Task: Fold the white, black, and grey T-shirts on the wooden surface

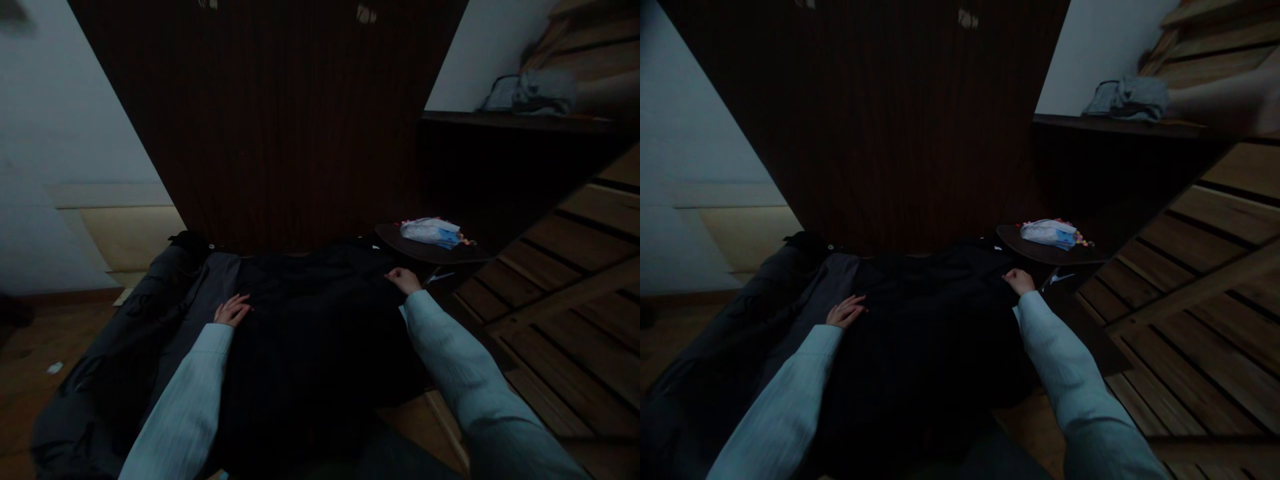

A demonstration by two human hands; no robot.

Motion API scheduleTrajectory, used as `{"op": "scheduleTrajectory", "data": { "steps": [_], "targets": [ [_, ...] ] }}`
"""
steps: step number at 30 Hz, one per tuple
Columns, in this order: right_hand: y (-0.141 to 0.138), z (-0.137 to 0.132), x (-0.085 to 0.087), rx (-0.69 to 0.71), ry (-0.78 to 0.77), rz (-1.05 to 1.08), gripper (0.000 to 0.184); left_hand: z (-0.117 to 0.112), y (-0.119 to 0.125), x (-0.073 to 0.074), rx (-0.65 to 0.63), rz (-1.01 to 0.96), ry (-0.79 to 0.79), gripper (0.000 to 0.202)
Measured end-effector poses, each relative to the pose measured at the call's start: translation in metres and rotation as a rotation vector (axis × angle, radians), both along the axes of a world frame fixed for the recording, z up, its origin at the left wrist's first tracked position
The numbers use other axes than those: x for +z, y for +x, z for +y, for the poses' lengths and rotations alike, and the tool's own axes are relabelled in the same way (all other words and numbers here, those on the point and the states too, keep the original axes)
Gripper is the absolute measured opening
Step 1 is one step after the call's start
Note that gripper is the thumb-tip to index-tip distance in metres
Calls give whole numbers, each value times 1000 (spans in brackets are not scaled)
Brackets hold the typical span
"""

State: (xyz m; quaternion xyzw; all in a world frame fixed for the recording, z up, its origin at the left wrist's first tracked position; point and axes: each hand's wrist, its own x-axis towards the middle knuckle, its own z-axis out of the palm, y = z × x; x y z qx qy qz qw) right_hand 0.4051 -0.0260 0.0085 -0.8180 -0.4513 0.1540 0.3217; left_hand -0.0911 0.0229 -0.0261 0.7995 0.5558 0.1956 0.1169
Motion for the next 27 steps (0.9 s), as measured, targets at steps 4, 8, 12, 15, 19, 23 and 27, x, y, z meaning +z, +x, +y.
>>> {"op": "scheduleTrajectory", "data": {
  "steps": [4, 8, 12, 15, 19, 23, 27],
  "targets": [
    [2, -6, -2, 9, 7, 13, 15, 0, -2, 0, -3, 7, 4, 32],
    [4, -8, -3, 7, 47, 69, 21, 0, -3, -1, 6, 16, 7, 31],
    [3, -5, -1, 42, 21, 64, 24, -1, -3, 0, 7, 8, 5, 31],
    [3, -8, 1, 26, 28, 36, 22, -2, -2, 1, 9, -4, 4, 30],
    [8, -17, 2, -8, 7, 27, 16, -2, -1, 2, 17, -20, 2, 30],
    [13, -28, 4, -19, -27, 26, 16, -1, -1, 2, 0, -21, 7, 28],
    [-2, -38, 5, -32, -34, 235, 27, 1, 0, 2, -2, -10, 6, 28]
  ]
}}
